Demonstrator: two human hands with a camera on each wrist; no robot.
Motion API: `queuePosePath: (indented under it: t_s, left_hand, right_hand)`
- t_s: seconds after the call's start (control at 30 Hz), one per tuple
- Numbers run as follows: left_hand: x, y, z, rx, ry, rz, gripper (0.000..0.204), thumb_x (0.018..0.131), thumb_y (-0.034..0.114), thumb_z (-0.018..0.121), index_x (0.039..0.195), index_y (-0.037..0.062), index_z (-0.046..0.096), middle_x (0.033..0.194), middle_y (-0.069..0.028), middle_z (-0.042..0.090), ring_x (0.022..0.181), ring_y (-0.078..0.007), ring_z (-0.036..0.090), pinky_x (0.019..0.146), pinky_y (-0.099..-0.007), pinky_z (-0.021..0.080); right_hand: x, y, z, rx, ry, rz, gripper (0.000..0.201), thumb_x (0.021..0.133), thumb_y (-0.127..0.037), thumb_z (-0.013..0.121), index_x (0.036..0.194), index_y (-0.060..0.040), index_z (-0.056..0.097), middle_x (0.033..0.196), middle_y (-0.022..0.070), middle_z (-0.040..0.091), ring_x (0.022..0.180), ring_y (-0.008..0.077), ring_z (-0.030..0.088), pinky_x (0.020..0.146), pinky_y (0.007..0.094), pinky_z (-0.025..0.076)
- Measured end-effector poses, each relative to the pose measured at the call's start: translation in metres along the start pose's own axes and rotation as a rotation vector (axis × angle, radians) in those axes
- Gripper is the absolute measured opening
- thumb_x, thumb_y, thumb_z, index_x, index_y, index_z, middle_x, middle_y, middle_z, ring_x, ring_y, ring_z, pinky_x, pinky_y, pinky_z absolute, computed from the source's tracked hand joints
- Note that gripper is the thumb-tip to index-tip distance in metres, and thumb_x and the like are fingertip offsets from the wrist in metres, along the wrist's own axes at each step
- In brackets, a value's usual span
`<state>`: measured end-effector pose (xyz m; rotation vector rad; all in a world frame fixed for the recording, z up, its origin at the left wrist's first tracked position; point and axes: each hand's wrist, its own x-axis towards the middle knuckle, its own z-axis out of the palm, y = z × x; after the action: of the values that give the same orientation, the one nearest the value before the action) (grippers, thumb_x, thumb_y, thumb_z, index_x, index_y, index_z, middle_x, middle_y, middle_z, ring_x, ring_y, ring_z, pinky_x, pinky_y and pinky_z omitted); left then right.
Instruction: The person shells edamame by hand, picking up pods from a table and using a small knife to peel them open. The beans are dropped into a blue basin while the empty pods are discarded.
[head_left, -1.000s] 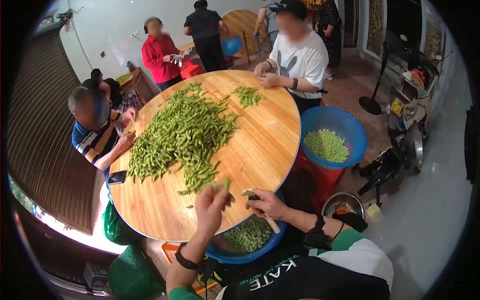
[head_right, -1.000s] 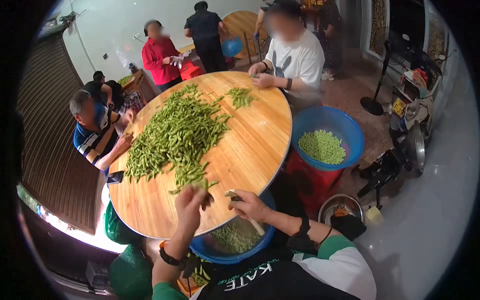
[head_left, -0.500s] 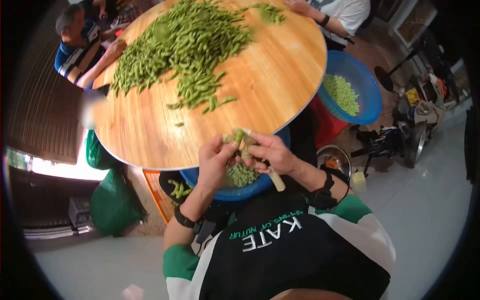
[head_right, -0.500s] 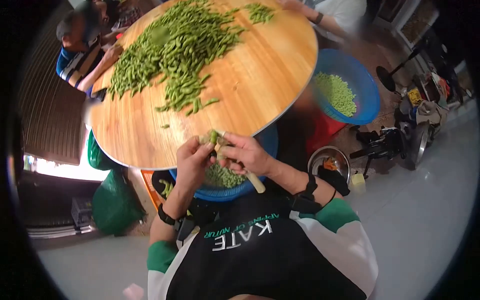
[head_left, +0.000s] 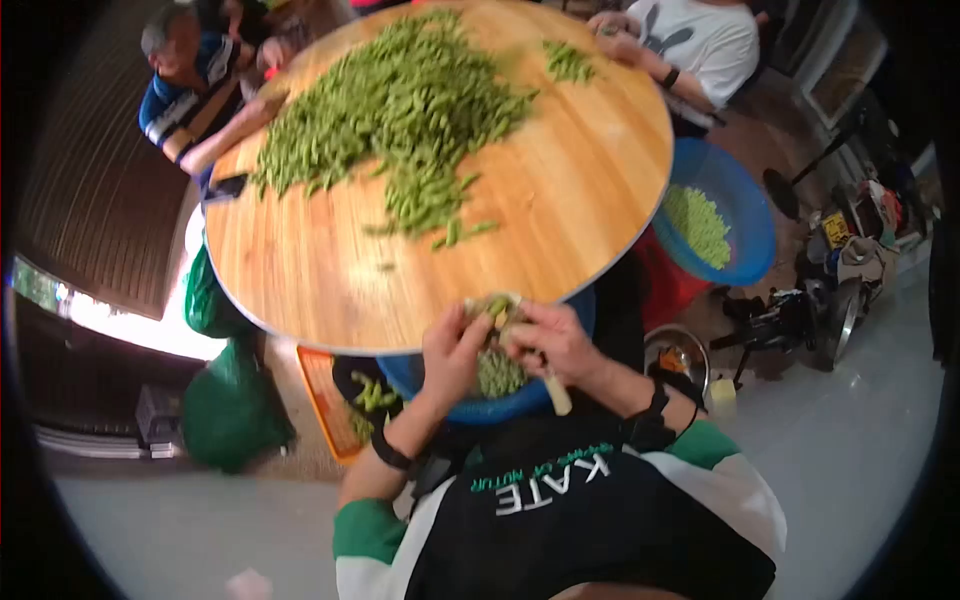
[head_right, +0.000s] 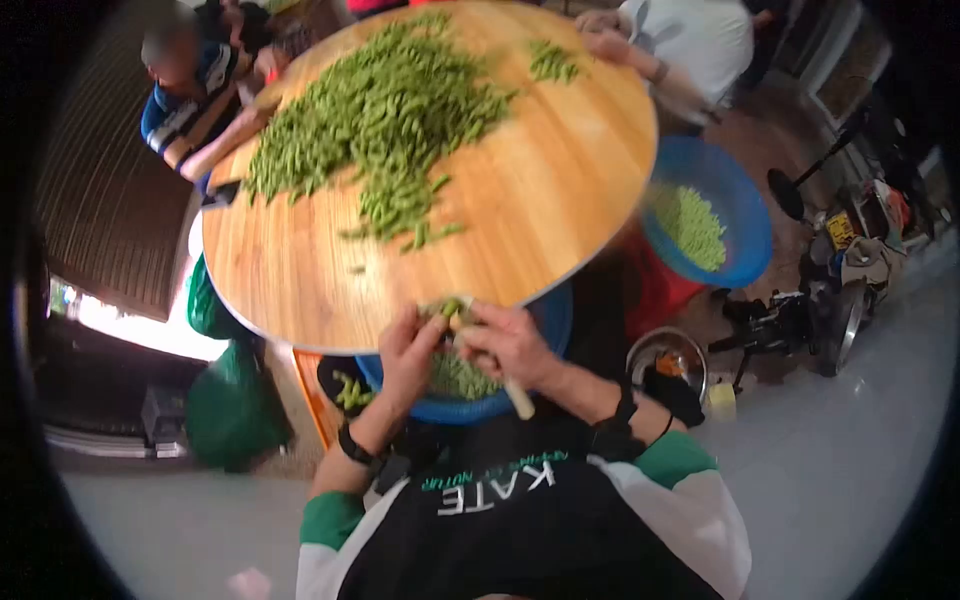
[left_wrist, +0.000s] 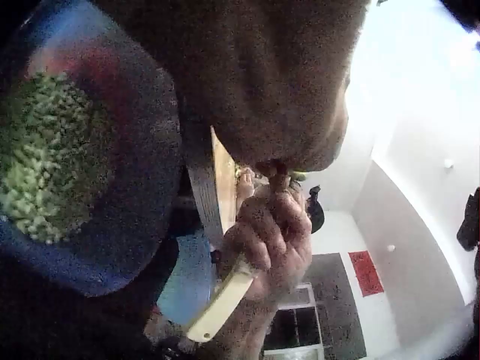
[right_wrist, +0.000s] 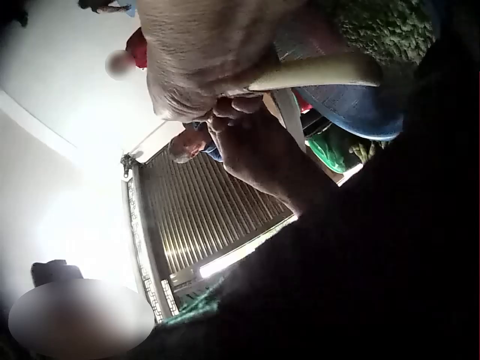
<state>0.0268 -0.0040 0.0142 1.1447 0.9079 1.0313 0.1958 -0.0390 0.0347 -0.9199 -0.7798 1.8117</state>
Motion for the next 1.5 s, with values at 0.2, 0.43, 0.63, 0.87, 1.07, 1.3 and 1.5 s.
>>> queuePosePath:
  t_s: [0.2,0.43,0.63,0.87,1.07,1.3,1.5]
  left_hand:
    - [0.004,0.013,0.0,-0.491,-0.129,-0.303,0.012,0.085,0.005,0.059,0.096,-0.0007,0.061,0.083,-0.006,0.063,0.058,-0.0111,0.053,0.05,-0.0217,0.04]
    - [0.003,-0.008,0.001,-0.363,-0.185,-0.261,0.014,0.087,0.011,0.061,0.096,0.0011,0.057,0.068,-0.0041,0.059,0.054,-0.0127,0.055,0.048,-0.0249,0.044]
    - [-0.001,-0.006,0.005,0.912,0.1,0.797,0.011,0.083,0.008,0.065,0.091,0.0044,0.058,0.071,-0.0132,0.06,0.056,-0.0279,0.06,0.047,-0.0357,0.046]
    - [-0.009,0.004,-0.003,0.879,0.056,0.739,0.01,0.081,0.008,0.066,0.089,0.0034,0.062,0.068,-0.0131,0.057,0.057,-0.0313,0.057,0.052,-0.0376,0.047]
    - [-0.008,-0.007,-0.009,0.49,0.008,0.032,0.013,0.085,0.014,0.063,0.085,0.0004,0.063,0.062,-0.0121,0.059,0.057,-0.0187,0.059,0.055,-0.0323,0.046]
    - [-0.018,-0.003,0.004,0.631,0.046,0.281,0.018,0.085,0.011,0.061,0.073,-0.0017,0.056,0.055,-0.0084,0.051,0.052,-0.0111,0.048,0.049,-0.0285,0.04]
    - [-0.033,0.007,-0.004,0.8,-0.108,0.174,0.016,0.08,0.008,0.062,0.092,-0.0005,0.056,0.067,-0.0217,0.057,0.064,-0.0394,0.06,0.054,-0.0419,0.047]
  right_hand:
    - [-0.003,-0.001,-0.007,0.089,-0.202,0.012,0.019,0.09,-0.008,0.05,0.106,-0.0049,0.059,0.072,0.0003,0.055,0.046,0.0021,0.038,0.04,0.0168,0.029]
    - [-0.003,0.007,-0.013,0.121,-0.109,0.088,0.012,0.092,-0.013,0.05,0.091,-0.0014,0.054,0.072,0.0026,0.051,0.047,0.0052,0.037,0.039,0.0195,0.028]
    - [0.0,0.012,-0.017,0.231,-0.238,0.158,0.015,0.094,-0.014,0.048,0.106,-0.0046,0.049,0.082,0.005,0.054,0.051,0.0065,0.037,0.041,0.0189,0.028]
    - [-0.004,0.011,-0.009,0.269,-0.201,0.123,0.027,0.095,-0.012,0.046,0.121,-0.0048,0.051,0.084,0.0046,0.054,0.054,0.0073,0.04,0.043,0.0189,0.031]
    - [-0.002,0.02,-0.009,-0.677,0.101,-0.346,0.021,0.09,-0.023,0.059,0.096,-0.003,0.064,0.066,0.0003,0.058,0.054,0.0044,0.051,0.047,0.0212,0.039]
    - [0.006,0.016,-0.005,-1.008,0.212,-0.732,0.029,0.081,-0.014,0.068,0.105,0.0003,0.058,0.082,0.0184,0.058,0.074,0.0328,0.061,0.063,0.0362,0.048]
    - [0.01,0.024,-0.012,-1.118,0.1,-0.783,0.017,0.078,-0.005,0.063,0.09,0.0016,0.053,0.079,0.0184,0.053,0.07,0.0359,0.057,0.058,0.0409,0.045]
